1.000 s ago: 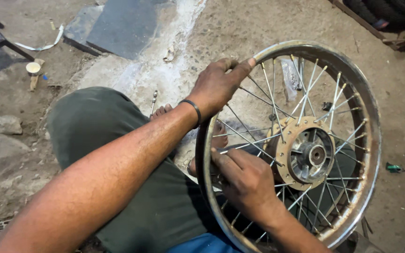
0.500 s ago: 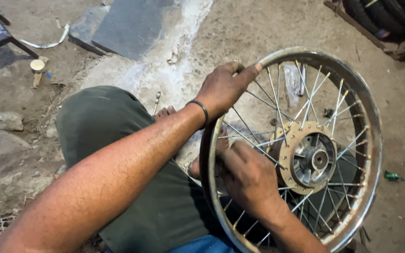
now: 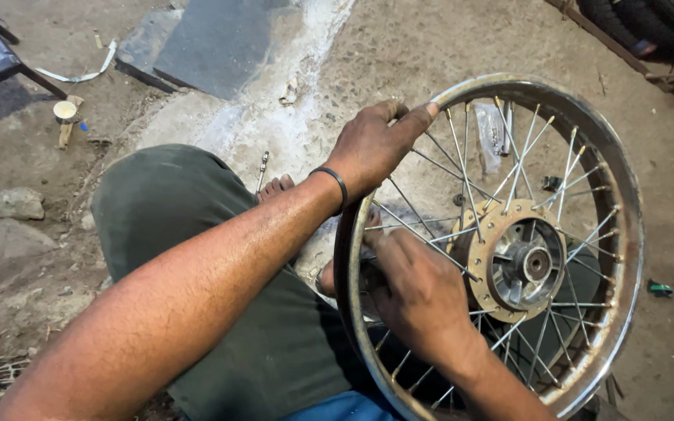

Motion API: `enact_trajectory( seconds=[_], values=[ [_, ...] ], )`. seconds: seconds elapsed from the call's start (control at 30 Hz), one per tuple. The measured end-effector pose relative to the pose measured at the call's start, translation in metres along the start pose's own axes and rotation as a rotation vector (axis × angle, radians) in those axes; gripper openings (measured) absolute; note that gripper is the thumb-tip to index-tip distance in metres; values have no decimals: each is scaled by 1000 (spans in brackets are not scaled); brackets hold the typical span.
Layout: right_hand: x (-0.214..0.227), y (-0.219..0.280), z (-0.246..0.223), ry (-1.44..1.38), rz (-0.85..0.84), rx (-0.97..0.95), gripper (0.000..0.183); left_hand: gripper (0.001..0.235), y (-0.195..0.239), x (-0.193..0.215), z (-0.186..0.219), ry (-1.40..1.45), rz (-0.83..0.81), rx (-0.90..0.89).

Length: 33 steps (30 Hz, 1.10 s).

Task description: The person sits on the ground and uses a spoke wrench to tighten and adjust the spokes of a motorcycle wheel. They rotate the wheel periodically to access different sections and continue adjusting the spokes throughout the clip.

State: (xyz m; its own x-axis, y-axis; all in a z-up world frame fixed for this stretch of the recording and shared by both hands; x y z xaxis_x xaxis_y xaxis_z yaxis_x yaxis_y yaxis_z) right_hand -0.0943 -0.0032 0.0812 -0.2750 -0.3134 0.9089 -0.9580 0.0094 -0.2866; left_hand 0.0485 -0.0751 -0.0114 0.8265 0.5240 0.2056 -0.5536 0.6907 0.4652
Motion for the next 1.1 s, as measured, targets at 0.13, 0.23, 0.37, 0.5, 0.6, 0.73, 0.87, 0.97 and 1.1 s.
enact_trajectory(
  seconds=[0.13, 0.23, 0.37, 0.5, 0.6, 0.73, 0.87, 0.97, 1.1],
  values=[
    [4, 3, -1, -30, 51, -2, 35, 69, -2, -7, -11, -35, -30, 83],
    [3, 1, 0, -45, 20, -14, 43, 69, -3, -2, 0, -29, 8, -1],
    [4, 1, -4, -40, 23, 5, 35, 69, -2, -2, -6, -17, 10, 1],
    [2, -4, 2, -32, -21, -58, 36, 69, -5, -5, -7, -9, -30, 62],
    [3, -1, -1, -29, 1, -36, 40, 67, -3, -1, -6, -14, 8, 27],
    [2, 3, 2, -66, 10, -47, 42, 67, -4, -3, -6, -24, -6, 48],
    [1, 6, -2, -4, 9, -16, 40, 67, -4, -5, -12, -8, -11, 47],
    [4, 2, -1, -29, 27, -43, 38, 67, -6, -2, -4, -6, 15, -12],
    [4, 0, -4, -24, 18, -19, 38, 65, -7, -2, -11, -28, 22, 25]
  ],
)
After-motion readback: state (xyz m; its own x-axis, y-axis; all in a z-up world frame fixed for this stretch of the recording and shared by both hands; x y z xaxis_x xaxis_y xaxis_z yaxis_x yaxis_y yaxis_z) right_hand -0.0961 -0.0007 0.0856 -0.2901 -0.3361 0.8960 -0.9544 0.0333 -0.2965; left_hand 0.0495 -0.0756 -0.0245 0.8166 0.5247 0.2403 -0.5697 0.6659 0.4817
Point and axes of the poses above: each hand's wrist, its own y-axis away from the middle knuckle, its own x-axis out of the back of the hand, z = x × y, the point moved 10 cm from there along -y, towards the middle knuckle, and after that the axes turned 14 degrees about x, right-handed, at the moved point
